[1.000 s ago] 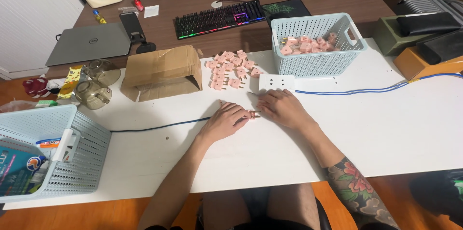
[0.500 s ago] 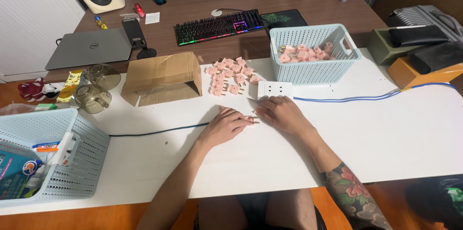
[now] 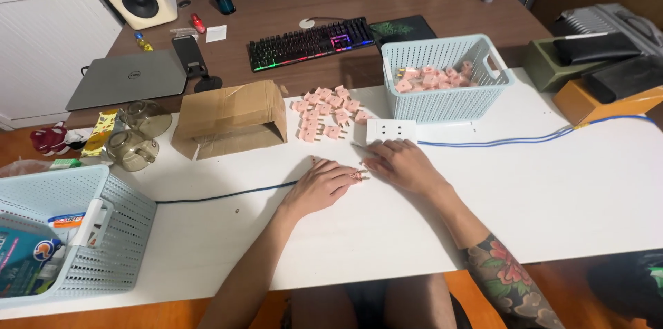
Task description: Assembling electrical plug components by connecting wires to terminals and securing them with a screwdriver.
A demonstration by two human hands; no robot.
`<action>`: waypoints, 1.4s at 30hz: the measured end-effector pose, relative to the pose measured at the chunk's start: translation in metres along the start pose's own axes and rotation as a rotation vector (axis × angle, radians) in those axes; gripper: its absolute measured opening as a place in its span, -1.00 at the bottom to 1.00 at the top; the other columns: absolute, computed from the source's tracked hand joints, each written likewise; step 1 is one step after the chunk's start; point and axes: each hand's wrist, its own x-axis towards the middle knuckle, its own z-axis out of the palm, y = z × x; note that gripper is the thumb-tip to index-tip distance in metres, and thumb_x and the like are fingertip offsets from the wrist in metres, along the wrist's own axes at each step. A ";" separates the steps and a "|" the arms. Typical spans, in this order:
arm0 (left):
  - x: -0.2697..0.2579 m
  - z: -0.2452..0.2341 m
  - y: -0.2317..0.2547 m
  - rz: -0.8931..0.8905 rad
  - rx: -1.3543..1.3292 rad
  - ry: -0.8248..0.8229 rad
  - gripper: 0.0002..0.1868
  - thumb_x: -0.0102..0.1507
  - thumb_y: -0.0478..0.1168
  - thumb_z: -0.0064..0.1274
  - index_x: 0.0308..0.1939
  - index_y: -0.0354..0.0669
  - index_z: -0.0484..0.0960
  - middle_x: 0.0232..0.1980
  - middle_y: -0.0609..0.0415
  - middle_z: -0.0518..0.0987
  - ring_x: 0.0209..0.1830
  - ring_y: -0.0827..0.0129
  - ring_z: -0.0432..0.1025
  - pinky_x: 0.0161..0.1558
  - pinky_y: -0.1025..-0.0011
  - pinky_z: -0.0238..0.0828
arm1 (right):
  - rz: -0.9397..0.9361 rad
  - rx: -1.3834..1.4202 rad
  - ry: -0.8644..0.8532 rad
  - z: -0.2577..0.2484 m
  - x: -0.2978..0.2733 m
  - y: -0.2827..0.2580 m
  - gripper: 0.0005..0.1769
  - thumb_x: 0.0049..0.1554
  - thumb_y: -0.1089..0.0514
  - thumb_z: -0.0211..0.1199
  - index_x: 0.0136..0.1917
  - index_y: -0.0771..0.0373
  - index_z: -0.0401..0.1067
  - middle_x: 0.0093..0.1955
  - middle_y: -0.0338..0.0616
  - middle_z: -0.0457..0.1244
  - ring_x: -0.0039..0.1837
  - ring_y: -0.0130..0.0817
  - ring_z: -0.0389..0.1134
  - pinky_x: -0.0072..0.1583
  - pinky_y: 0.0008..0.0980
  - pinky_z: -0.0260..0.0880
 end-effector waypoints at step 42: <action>0.007 -0.007 0.009 -0.006 0.066 -0.059 -0.83 0.51 -0.30 0.12 0.03 0.02 0.80 0.15 0.09 0.84 -0.13 0.37 0.56 0.15 0.31 0.50 | 0.234 -0.186 -0.040 -0.013 0.000 0.001 -0.67 0.40 -0.13 0.32 0.26 -0.01 0.75 -0.24 -0.19 0.56 -0.25 -0.27 0.61 -0.01 -0.35 0.64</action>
